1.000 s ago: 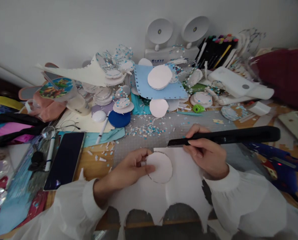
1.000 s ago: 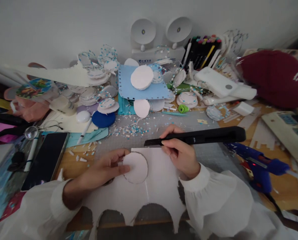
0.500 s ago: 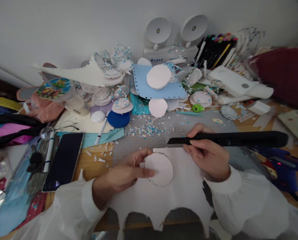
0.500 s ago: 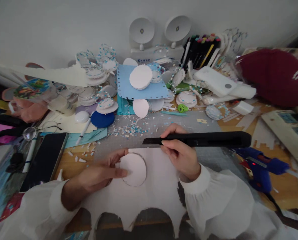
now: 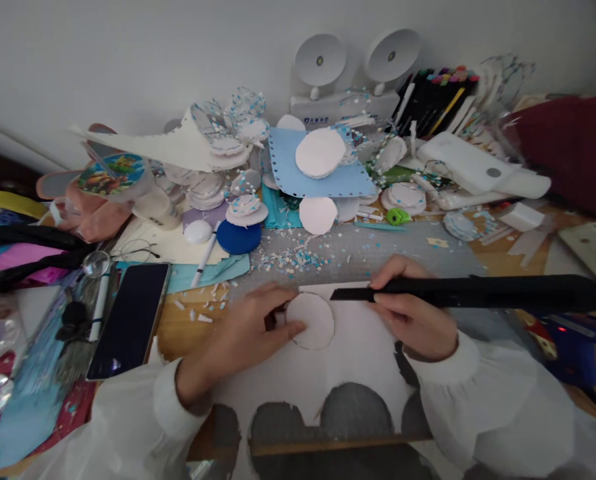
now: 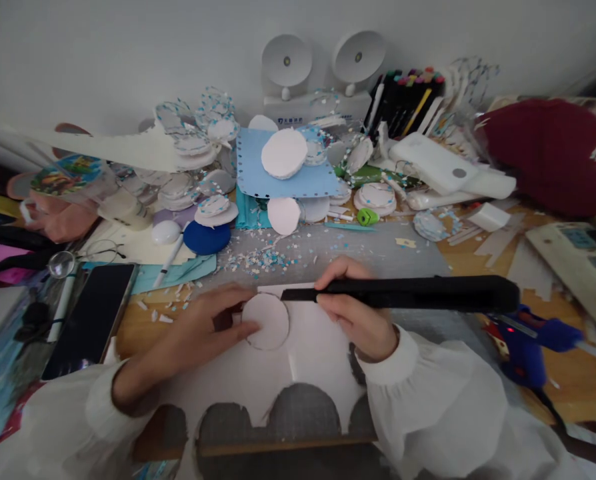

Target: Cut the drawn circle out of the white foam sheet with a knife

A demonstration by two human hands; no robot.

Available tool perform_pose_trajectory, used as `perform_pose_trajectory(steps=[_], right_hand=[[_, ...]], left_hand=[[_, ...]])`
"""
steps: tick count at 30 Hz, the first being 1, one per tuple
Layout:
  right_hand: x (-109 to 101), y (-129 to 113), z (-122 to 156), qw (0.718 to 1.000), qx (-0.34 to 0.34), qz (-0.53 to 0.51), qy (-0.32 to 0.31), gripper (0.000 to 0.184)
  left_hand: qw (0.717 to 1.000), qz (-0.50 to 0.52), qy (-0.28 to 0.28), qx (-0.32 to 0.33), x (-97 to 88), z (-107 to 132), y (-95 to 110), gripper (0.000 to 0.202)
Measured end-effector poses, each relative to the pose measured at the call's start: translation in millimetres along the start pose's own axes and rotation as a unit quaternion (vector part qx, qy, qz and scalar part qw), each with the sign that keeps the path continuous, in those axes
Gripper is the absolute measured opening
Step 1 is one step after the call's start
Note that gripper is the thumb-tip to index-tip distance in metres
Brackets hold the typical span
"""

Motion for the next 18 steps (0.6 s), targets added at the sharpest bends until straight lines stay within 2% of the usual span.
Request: perform_pose_trajectory(steps=[3,6,10,18], right_hand=[[8.4,-9.3,7.4,0.999,-0.008,0.025,-0.027,0.006],[30.4,-24.8,15.4,0.986,-0.079,0.095,-0.111,0.012],[54.9,-38.3,22.1,0.958,-0.167,0.118,-0.202,0.017],[69.8,-48.9,19.6,0.935,-0.229,0.104,-0.252,0.017]], left_hand=[[0.996,-0.083,0.022,0.040,-4.9,-0.9,5.3,0.030],[0.993,-0.111,0.015,0.027,-1.8,-2.4,3.3,0.032],[0.995,-0.100,0.015,0.012,-0.5,-4.9,1.6,0.030],[0.996,-0.087,0.007,-0.002,0.1,-5.0,-0.3,0.030]])
Point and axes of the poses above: each hand's wrist, its own z-axis away from the middle knuckle, its own x-axis out of the palm, y = z × x, the point moved 9 cm from there along -z, towards the middle knuckle, and after that the axes turned 7 degrees about z, right-handed, at the moved point
